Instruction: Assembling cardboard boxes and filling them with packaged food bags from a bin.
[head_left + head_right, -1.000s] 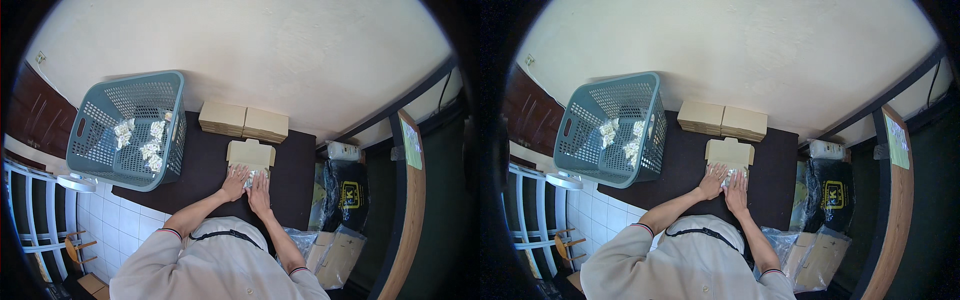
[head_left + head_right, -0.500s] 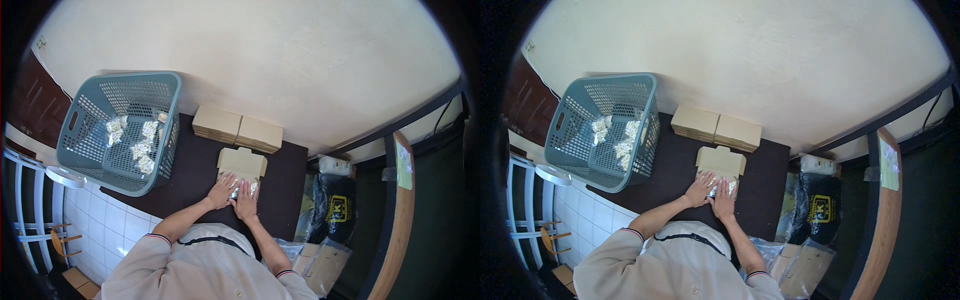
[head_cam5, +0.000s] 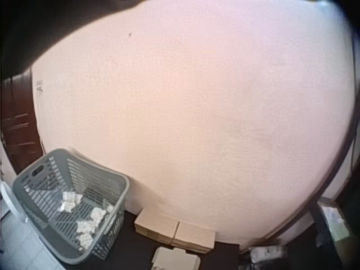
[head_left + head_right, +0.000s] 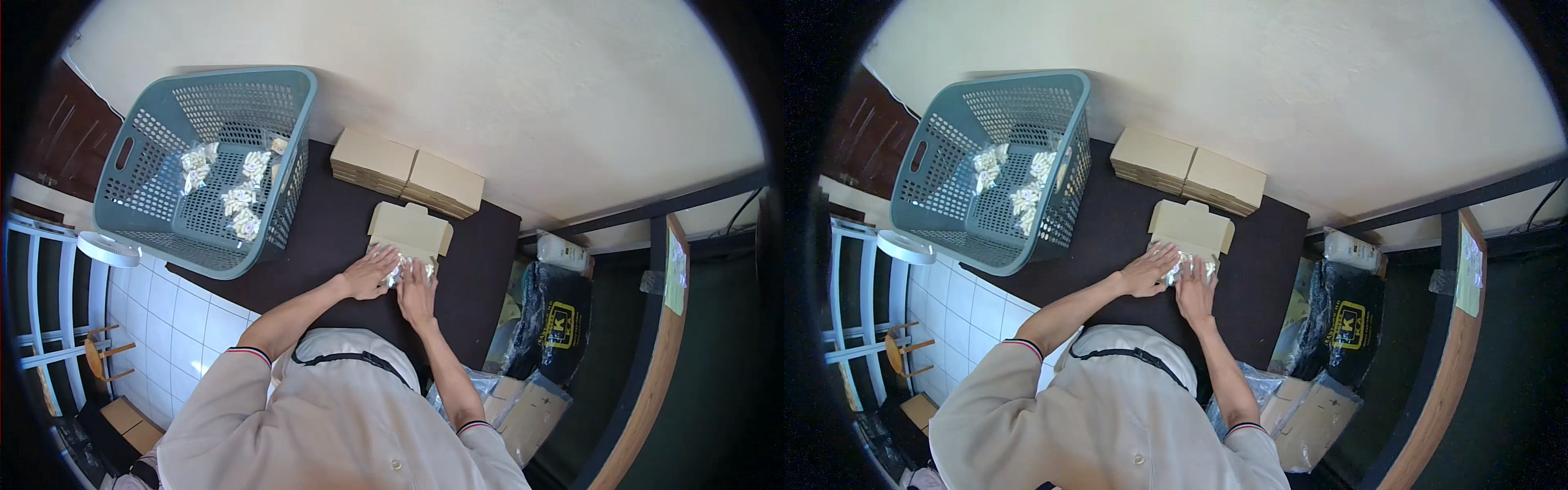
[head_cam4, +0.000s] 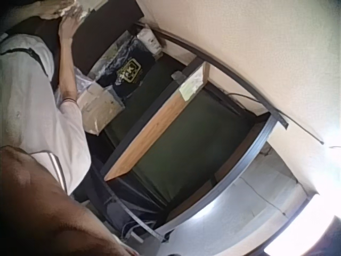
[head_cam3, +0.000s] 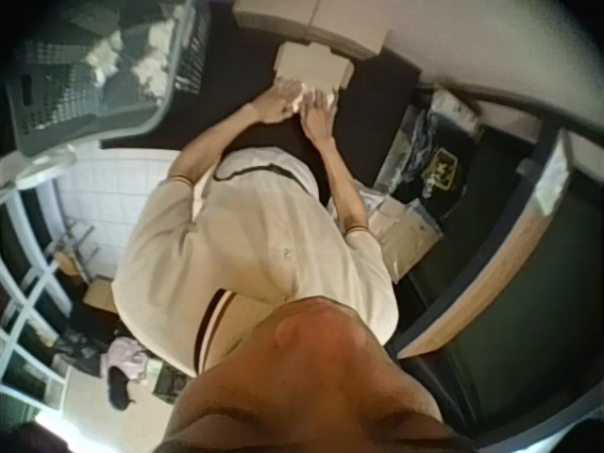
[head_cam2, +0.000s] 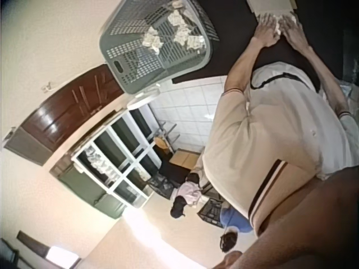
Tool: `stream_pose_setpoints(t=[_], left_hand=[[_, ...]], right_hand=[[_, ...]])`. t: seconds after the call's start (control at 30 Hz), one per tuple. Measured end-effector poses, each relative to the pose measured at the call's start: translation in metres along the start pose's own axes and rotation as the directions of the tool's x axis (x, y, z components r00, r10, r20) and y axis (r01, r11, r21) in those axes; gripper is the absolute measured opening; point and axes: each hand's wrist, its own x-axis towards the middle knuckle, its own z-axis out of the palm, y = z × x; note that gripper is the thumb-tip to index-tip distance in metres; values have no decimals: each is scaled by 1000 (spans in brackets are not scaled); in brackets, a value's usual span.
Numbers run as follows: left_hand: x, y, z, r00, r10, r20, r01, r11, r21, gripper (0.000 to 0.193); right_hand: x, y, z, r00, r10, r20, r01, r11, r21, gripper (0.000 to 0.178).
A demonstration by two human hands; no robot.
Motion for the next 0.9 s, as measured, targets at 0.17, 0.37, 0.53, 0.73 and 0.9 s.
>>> stream_pose_setpoints(t=[0.17, 0.37, 0.53, 0.73, 0.9], left_hand=[[5, 10, -2, 993, -49, -107, 43, 997, -60, 81], [10, 4, 0, 982, -82, -172, 54, 985, -166, 73], [10, 4, -11, 965, -95, -244, 24, 960, -280, 70], [22, -22, -27, 717, -362, -596, 65, 886, -459, 52], [30, -63, -10, 529, -845, -76, 499, 382, -778, 82]], right_hand=[[2, 3, -3, 980, 8, -200, -17, 999, -45, 62], [5, -2, -7, 981, 52, -189, -58, 998, -23, 64], [8, 1, -18, 949, 101, -299, -54, 985, 161, 46], [47, 75, -20, 770, 572, -283, -357, 754, 552, 43], [78, 104, -28, 789, 615, 10, -380, 475, 794, 79]])
